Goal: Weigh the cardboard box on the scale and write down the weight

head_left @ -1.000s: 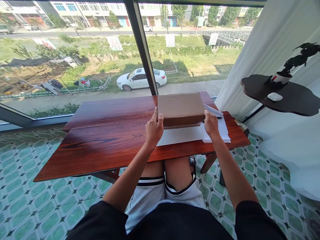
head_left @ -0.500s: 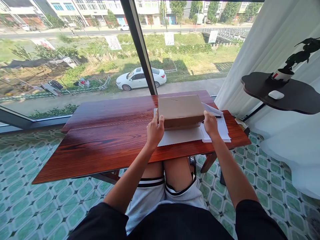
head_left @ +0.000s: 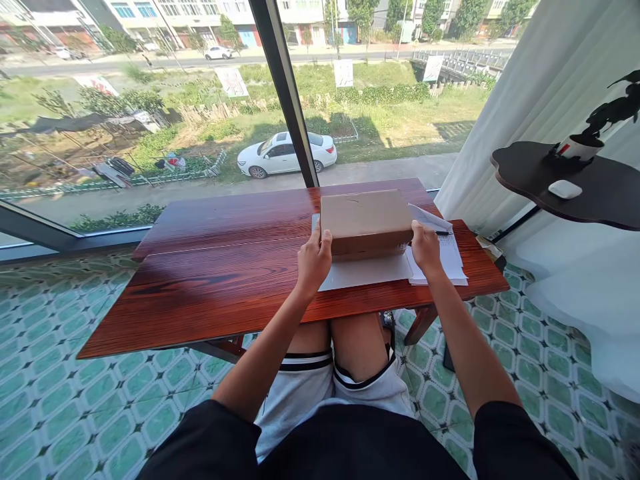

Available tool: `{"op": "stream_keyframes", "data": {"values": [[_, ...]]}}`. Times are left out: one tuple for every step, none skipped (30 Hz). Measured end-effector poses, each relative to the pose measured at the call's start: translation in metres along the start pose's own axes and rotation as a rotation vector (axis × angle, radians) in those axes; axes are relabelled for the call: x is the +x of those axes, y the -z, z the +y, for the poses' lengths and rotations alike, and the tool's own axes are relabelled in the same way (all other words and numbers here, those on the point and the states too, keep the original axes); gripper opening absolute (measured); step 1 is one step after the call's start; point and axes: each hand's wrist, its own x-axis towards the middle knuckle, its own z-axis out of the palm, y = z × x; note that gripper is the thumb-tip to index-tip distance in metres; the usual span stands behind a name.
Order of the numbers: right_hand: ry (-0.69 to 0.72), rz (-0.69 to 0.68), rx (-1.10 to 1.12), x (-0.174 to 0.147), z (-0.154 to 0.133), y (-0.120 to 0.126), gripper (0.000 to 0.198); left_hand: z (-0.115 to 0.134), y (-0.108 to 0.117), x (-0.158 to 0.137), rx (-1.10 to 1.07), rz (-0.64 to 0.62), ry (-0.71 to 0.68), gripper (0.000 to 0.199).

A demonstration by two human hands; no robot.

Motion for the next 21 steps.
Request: {"op": "stream_keyframes", "data": {"values": [[-0.002, -0.005, -0.002, 0.000, 0.000, 0.000, 0.037, 0.000, 0.000, 0.000, -0.009, -0.005, 0.008, 0.069], [-0.004, -0.009, 0.000, 0.000, -0.001, 0.000, 0.037, 0.000, 0.001, 0.000, -0.021, -0.010, 0.016, 0.069], [-0.003, -0.011, 0.002, -0.001, -0.001, 0.001, 0.037, 0.000, 0.001, 0.000, -0.030, -0.015, 0.023, 0.069], [0.000, -0.010, 0.005, -0.001, -0.001, 0.001, 0.038, 0.000, 0.002, 0.000, -0.028, -0.017, 0.025, 0.069], [0.003, -0.008, 0.004, -0.001, -0.001, 0.001, 0.038, 0.001, 0.002, 0.000, -0.024, -0.020, 0.025, 0.068], [0.007, -0.005, 0.000, -0.001, -0.001, 0.001, 0.039, 0.001, 0.003, 0.000, -0.019, -0.023, 0.024, 0.068], [0.013, 0.001, -0.007, 0.000, 0.000, 0.000, 0.040, 0.001, 0.003, 0.000, -0.011, -0.026, 0.024, 0.067], [0.019, 0.006, -0.013, 0.000, 0.000, 0.000, 0.040, 0.001, 0.003, 0.000, -0.004, -0.029, 0.025, 0.067], [0.021, 0.011, -0.016, 0.000, 0.001, -0.001, 0.040, 0.002, 0.003, 0.000, 0.001, -0.033, 0.027, 0.067], [0.023, 0.017, -0.016, 0.000, 0.001, -0.001, 0.041, 0.002, 0.004, 0.000, 0.004, -0.039, 0.027, 0.067], [0.024, 0.023, -0.018, 0.000, 0.001, -0.002, 0.041, 0.002, 0.004, 0.000, 0.004, -0.044, 0.028, 0.067], [0.024, 0.029, -0.022, 0.000, 0.002, -0.002, 0.042, 0.002, 0.005, -0.001, 0.002, -0.050, 0.027, 0.067], [0.023, 0.034, -0.029, 0.000, 0.002, -0.003, 0.042, 0.002, 0.006, -0.001, 0.001, -0.058, 0.026, 0.066], [0.021, 0.039, -0.038, -0.001, 0.001, -0.003, 0.043, 0.002, 0.007, -0.001, 0.003, -0.068, 0.027, 0.066], [0.023, 0.041, -0.046, -0.001, 0.001, -0.003, 0.043, 0.001, 0.007, 0.000, 0.006, -0.081, 0.029, 0.065], [0.026, 0.040, -0.050, -0.001, 0.002, -0.002, 0.044, 0.000, 0.008, 0.000, 0.010, -0.099, 0.033, 0.065], [0.028, 0.038, -0.050, -0.001, 0.002, -0.002, 0.044, -0.002, 0.009, 0.001, 0.010, -0.122, 0.036, 0.064], [0.032, 0.033, -0.046, -0.001, 0.004, -0.002, 0.044, -0.004, 0.011, 0.002, 0.001, -0.146, 0.036, 0.064], [0.037, 0.025, -0.036, 0.000, 0.005, -0.002, 0.044, -0.006, 0.012, 0.003, -0.017, -0.165, 0.028, 0.063], [0.045, 0.011, -0.018, 0.001, 0.007, -0.001, 0.043, -0.008, 0.014, 0.004, -0.035, -0.174, 0.015, 0.062], [0.064, -0.003, 0.007, 0.002, 0.009, -0.001, 0.043, -0.010, 0.017, 0.005, -0.048, -0.172, -0.002, 0.061]]}}
